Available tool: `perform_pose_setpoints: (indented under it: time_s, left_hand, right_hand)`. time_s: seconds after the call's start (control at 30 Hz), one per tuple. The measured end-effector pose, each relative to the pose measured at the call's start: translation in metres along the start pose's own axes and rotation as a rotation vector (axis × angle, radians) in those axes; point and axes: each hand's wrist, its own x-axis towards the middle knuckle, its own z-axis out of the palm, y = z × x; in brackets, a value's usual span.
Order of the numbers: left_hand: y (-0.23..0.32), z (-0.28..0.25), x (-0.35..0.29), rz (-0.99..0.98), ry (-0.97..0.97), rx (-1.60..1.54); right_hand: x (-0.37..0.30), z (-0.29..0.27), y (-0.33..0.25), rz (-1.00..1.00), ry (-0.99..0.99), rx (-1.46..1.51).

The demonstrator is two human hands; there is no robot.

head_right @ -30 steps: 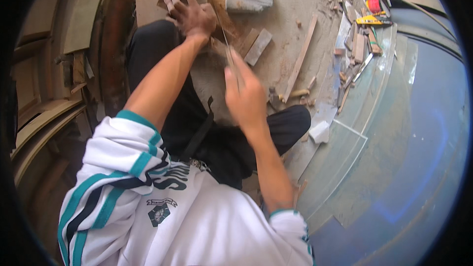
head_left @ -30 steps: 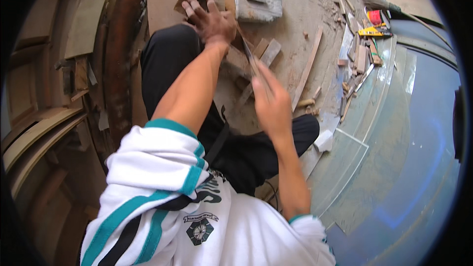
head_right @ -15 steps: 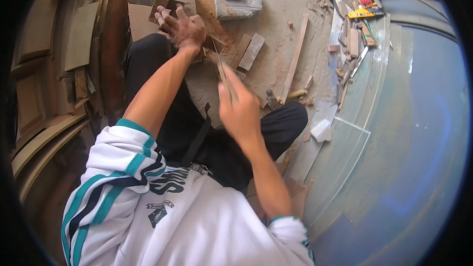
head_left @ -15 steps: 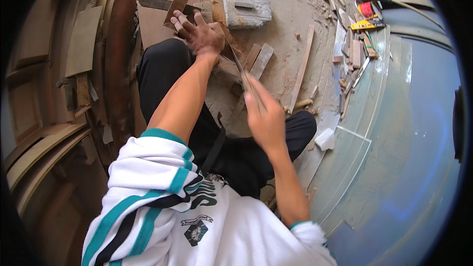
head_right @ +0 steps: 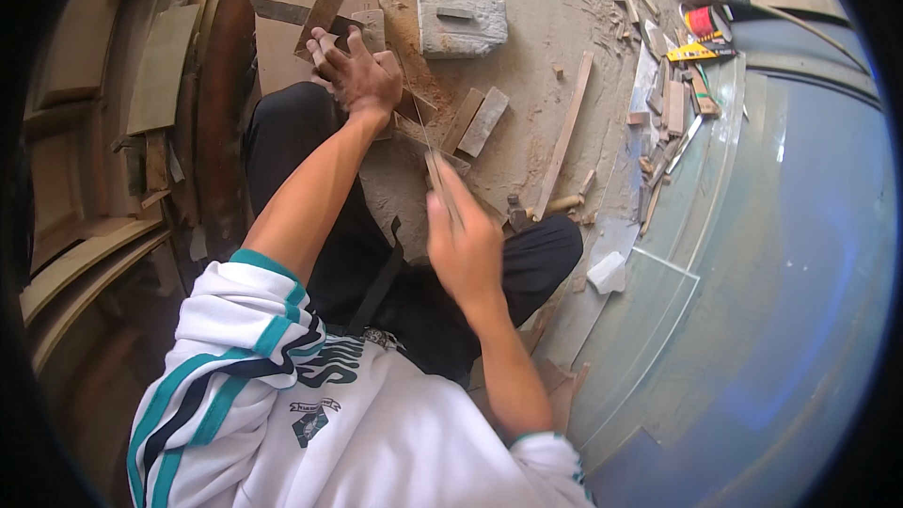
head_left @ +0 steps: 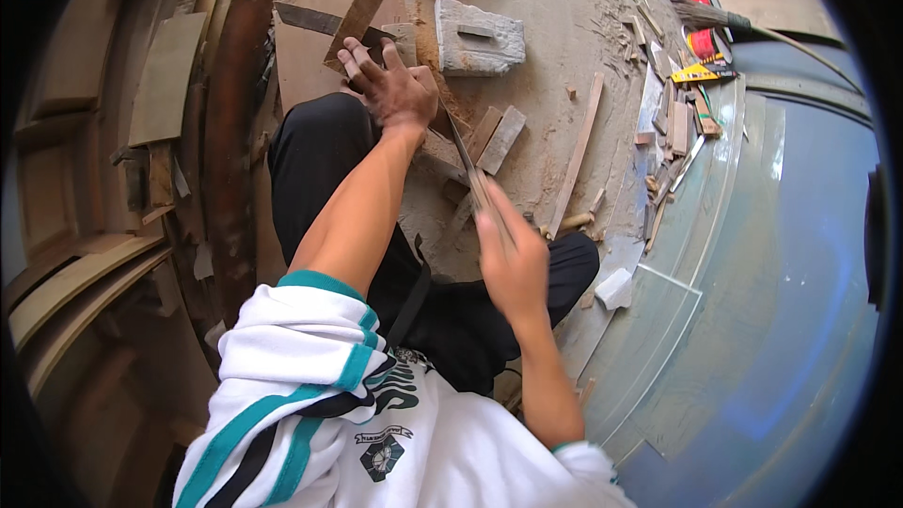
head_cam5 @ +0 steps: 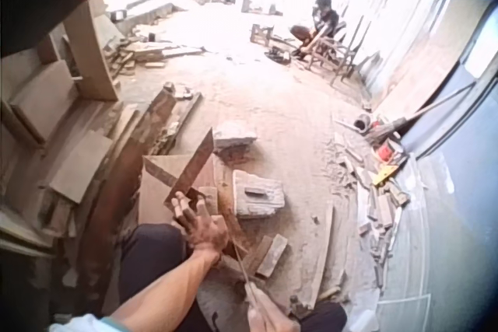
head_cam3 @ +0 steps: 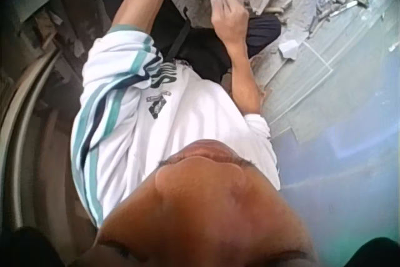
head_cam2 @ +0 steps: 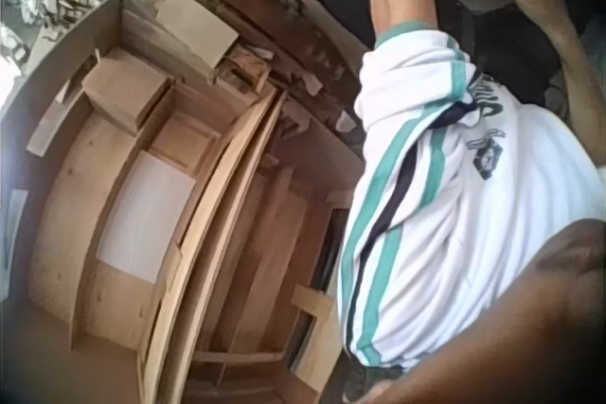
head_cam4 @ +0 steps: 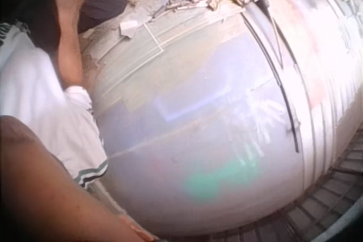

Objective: The person sits on the floor and uses a hand saw to cut a small wooden frame. They hold the frame steady with one hand while sawing with the other, then inspect the cut pieces.

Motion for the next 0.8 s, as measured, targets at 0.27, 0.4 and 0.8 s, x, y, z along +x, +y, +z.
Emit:
perform_pose_setpoints:
  time_s: [0.27, 0.4, 0.8]
  left_hand:
    - [0.013, -0.003, -0.001, -0.021, -0.056, -0.027]
    - [0.011, 0.002, -0.002, -0.025, -0.048, -0.013]
    - [0.010, -0.002, -0.009, 0.000, -0.042, 0.017]
  right_hand:
    - [0.024, 0.011, 0.021, -0.066, 0.054, 0.033]
    - [0.079, 0.055, 0.045, -0.043, 0.037, 0.038]
    - [0.048, 0.019, 0.029, 0.048, -0.014, 0.147]
